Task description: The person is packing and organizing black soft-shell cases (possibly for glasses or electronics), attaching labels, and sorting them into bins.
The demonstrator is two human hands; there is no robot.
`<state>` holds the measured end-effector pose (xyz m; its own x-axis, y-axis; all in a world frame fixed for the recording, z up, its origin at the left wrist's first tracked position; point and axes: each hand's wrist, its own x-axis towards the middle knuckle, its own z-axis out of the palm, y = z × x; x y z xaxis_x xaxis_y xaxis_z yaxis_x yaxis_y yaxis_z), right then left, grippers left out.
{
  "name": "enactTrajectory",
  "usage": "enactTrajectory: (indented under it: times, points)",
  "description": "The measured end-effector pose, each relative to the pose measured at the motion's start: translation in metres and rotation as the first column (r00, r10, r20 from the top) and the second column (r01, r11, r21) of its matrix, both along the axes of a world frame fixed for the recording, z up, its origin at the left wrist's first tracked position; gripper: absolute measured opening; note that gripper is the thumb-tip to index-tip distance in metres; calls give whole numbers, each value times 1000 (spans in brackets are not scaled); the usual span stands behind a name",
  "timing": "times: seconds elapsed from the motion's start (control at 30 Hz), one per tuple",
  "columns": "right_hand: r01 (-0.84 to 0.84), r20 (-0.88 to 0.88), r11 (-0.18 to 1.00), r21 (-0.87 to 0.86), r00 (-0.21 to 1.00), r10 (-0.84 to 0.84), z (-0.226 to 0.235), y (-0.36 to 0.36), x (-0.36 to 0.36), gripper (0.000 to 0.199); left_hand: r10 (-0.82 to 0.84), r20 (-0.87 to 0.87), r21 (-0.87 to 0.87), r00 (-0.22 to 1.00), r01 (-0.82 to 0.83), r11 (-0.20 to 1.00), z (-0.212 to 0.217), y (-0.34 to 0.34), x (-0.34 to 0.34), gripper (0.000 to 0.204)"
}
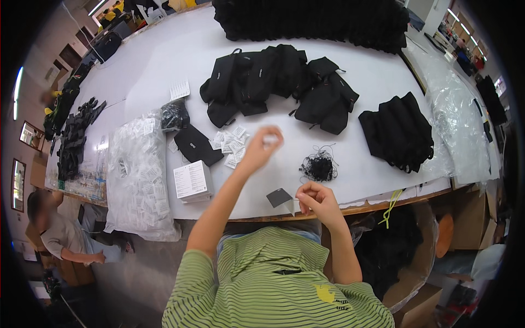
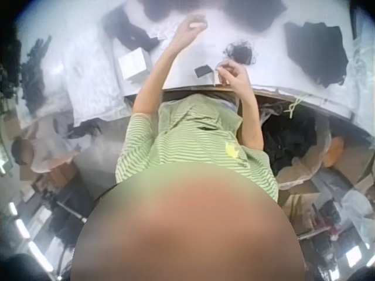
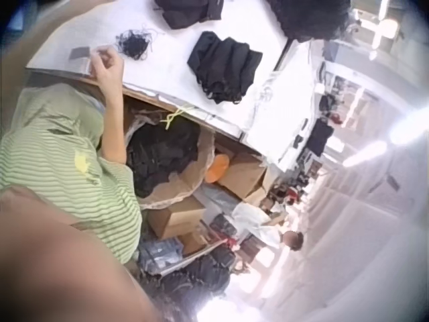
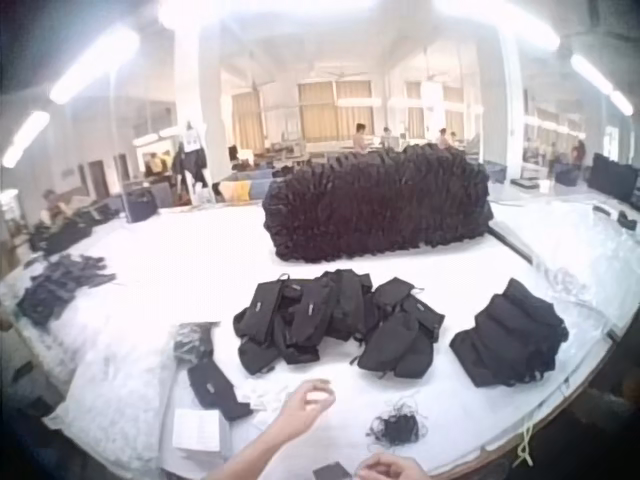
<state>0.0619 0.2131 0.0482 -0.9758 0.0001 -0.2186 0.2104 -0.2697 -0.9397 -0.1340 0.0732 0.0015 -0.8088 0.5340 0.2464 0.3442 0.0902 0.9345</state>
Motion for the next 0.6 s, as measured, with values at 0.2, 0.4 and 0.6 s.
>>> enactTrajectory:
  times: [0.2, 0.4, 0.6]
  points:
    - [74, 8, 995, -61, 997, -74, -14, -1, 27, 10, 679, 69, -498, 731, -564, 658, -19, 30, -159, 82]
    - [179, 20, 981, -81, 984, -178, -48, -17, 38, 9, 510, 200, -285, 836, -449, 847, -58, 24, -166, 41]
    - [240, 67, 962, -132, 970, -233, -57, -11, 39, 8, 213, 438, -14, 873, -230, 973, -18, -4, -69, 32]
